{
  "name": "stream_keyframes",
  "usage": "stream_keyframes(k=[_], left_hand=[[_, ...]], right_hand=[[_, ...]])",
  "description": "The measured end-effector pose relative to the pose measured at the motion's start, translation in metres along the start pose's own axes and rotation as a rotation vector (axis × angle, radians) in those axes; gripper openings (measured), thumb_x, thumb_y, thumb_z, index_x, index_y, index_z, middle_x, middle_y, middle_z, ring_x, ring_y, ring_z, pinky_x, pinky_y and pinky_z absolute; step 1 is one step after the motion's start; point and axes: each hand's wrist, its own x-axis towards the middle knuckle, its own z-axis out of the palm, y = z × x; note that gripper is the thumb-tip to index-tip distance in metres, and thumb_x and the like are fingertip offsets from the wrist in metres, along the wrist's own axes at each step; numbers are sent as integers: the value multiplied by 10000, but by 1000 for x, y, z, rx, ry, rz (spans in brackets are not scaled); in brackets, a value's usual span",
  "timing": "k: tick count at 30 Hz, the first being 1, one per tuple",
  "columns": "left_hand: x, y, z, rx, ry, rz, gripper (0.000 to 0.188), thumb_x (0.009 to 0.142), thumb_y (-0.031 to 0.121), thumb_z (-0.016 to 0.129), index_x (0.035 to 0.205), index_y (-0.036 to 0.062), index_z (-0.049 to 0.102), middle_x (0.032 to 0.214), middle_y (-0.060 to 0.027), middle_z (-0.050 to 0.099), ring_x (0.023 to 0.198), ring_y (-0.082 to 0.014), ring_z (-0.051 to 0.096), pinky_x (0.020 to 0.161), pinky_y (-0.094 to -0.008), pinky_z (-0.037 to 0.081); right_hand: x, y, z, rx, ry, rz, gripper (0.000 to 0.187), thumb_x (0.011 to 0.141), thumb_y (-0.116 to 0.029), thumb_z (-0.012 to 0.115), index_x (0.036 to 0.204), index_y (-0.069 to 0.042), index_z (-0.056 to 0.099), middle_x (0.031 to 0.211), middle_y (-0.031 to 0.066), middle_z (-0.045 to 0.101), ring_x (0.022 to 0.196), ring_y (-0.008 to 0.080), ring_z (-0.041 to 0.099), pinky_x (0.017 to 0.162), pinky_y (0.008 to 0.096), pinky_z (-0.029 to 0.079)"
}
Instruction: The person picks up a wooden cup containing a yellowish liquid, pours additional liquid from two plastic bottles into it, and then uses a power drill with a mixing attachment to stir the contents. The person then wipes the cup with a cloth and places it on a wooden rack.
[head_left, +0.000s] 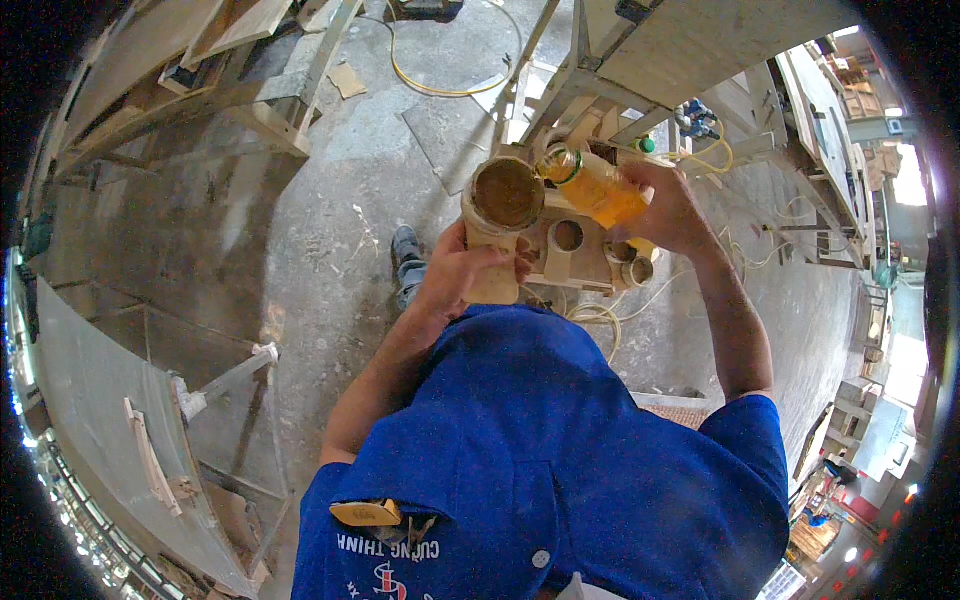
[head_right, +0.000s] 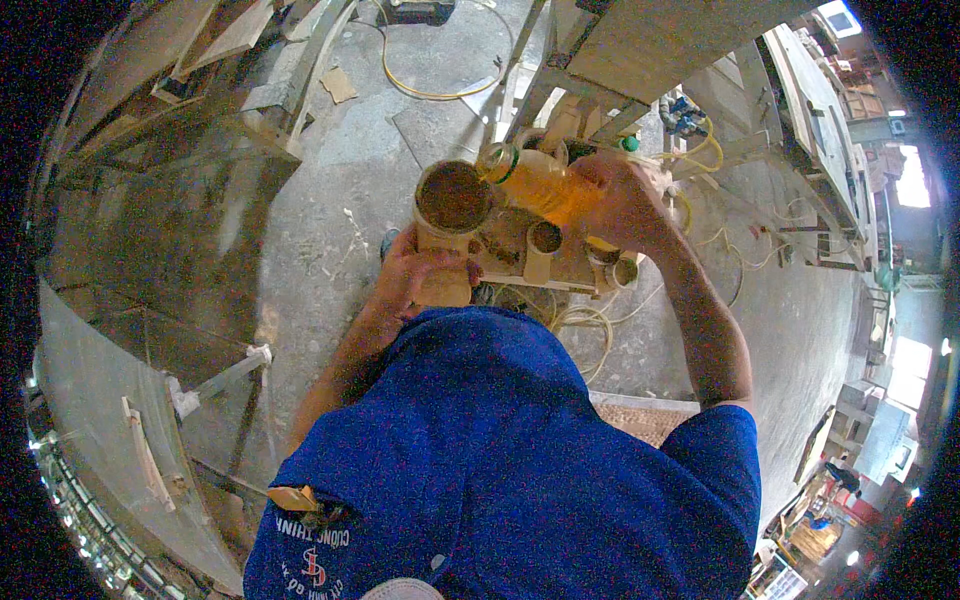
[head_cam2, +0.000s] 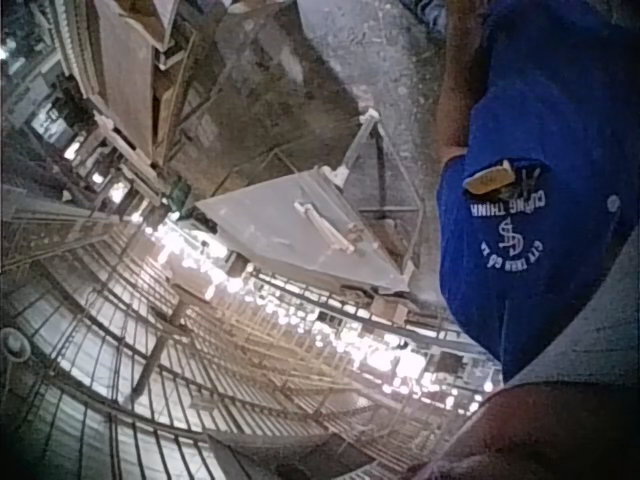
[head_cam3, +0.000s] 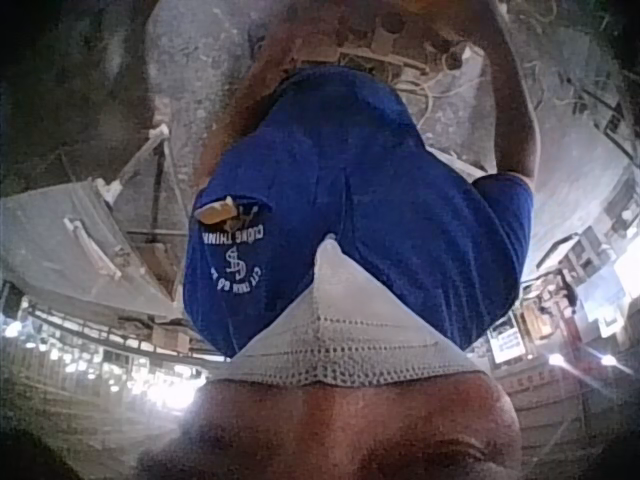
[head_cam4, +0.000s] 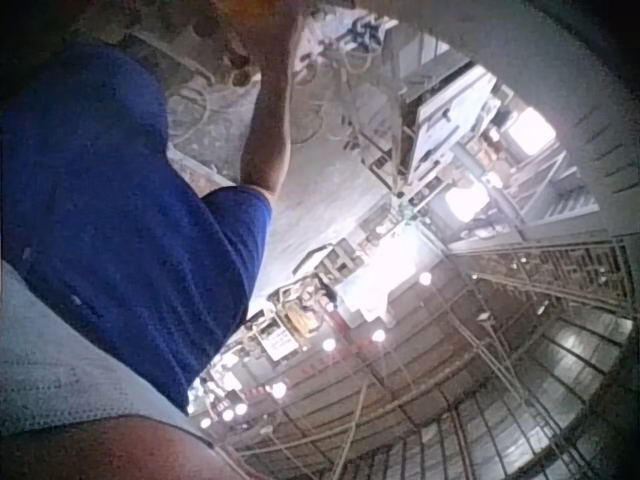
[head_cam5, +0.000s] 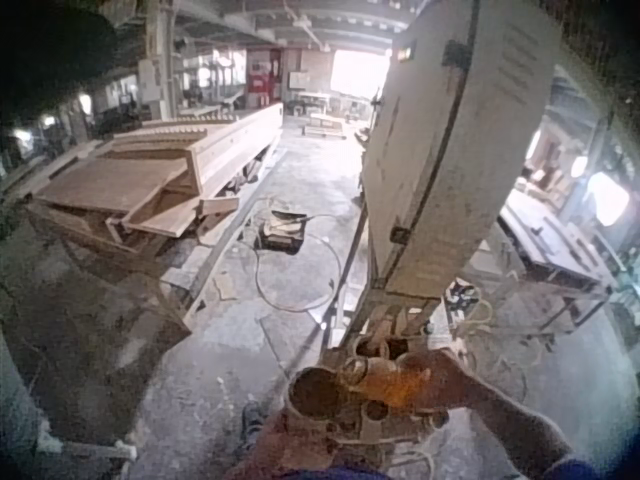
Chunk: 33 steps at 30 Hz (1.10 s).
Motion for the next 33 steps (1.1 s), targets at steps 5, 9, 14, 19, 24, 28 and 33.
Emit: stream_keyframes(k=[5,9,14,19,24,28,33], left_hand=[[-1,-7,-4,-70,37,3,583,763,-11,720,1305,1,505,1054,-201,695,804,-346,731,675,-466,627],[10,-4,-5,-94,25,-18,581,769,-9,734,1305,2,511,1070,-201,698,819,-350,734,669,-481,627],[14,-2,-4,-60,21,-15,545,795,15,734,1297,-5,521,1055,-190,708,819,-340,736,661,-465,628],[16,0,0,-14,24,-12,527,812,32,728,1296,-7,523,1046,-191,713,818,-323,737,670,-447,629],[16,-1,-3,-12,33,5,571,798,38,735,1319,-11,505,1071,-191,709,845,-323,735,701,-444,630],[14,1,-3,10,34,30,540,801,27,692,1307,-17,509,1072,-194,703,863,-319,734,755,-440,621],[15,1,0,41,45,15,516,805,29,671,1294,-22,513,1058,-190,703,860,-309,732,766,-434,613]], right_hand=[[-12,9,18,289,-91,-128,597,512,-216,947,1035,-35,722,921,75,735,894,186,696,819,342,540],[-6,4,12,362,-333,61,668,499,-177,908,1107,14,709,1021,79,720,990,206,677,939,336,502],[-4,14,19,793,-635,150,643,566,-152,866,1141,58,669,1061,90,711,929,196,688,895,329,527],[-13,31,42,1192,-758,142,645,678,-203,836,1222,68,619,1085,111,711,943,213,688,869,340,542],[-16,47,73,1366,-797,37,722,756,-361,821,1256,102,581,1082,134,701,932,240,688,832,352,554],[-22,41,80,1450,-810,28,877,760,-496,788,1298,143,521,1030,174,687,835,278,699,726,366,576],[-30,59,104,1668,-762,90,820,775,-471,768,1319,94,528,1099,215,687,882,325,699,771,432,583]])
